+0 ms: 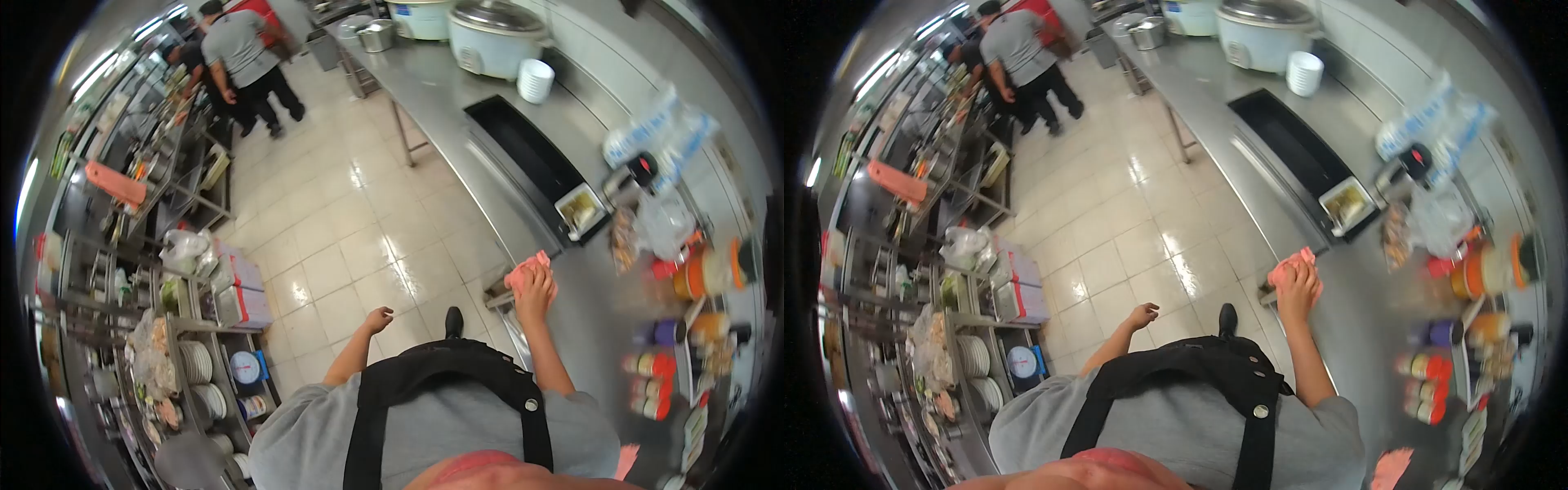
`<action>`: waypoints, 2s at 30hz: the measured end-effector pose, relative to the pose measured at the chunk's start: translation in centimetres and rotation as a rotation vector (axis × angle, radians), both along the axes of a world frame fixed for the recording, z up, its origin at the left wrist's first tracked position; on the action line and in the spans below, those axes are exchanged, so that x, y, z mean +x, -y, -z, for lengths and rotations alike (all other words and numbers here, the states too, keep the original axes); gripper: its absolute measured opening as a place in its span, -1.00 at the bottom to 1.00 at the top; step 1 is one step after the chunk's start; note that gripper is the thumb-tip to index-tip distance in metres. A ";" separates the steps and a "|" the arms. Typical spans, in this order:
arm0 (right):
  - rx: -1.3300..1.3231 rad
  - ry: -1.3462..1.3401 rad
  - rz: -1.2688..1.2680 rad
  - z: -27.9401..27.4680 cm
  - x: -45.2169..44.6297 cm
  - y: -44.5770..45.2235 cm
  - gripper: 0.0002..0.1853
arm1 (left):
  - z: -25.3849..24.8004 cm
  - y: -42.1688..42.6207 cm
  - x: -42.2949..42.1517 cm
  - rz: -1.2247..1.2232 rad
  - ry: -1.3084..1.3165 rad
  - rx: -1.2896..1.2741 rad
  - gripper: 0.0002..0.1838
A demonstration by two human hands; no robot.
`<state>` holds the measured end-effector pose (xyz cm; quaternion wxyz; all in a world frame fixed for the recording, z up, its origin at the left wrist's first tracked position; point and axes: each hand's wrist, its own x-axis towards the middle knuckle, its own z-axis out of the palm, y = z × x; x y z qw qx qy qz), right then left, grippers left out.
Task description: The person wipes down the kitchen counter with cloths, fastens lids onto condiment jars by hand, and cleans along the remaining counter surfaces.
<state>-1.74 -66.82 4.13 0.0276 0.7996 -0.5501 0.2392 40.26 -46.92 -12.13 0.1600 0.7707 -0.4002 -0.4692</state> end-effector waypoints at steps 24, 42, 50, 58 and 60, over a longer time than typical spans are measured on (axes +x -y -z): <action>0.054 0.044 -0.079 2.0 39.6 38.1 -0.59 | 0.7 0.4 25.6 -0.494 -0.007 0.343 -0.61; 0.047 0.054 -0.052 0.4 64.9 63.0 -0.46 | 0.6 44.6 54.8 -0.291 -0.042 -0.136 -0.63; -0.118 -0.030 -0.070 4.0 82.4 80.2 -0.58 | 0.1 38.0 57.0 -0.377 0.035 0.329 -0.60; -0.260 -0.103 -0.044 2.9 91.2 85.6 -0.60 | -0.1 47.5 72.9 -0.278 0.066 0.356 -0.57; -0.273 -0.089 -0.038 2.2 91.0 85.2 -0.59 | 0.2 54.1 79.8 -0.206 0.124 0.303 -0.56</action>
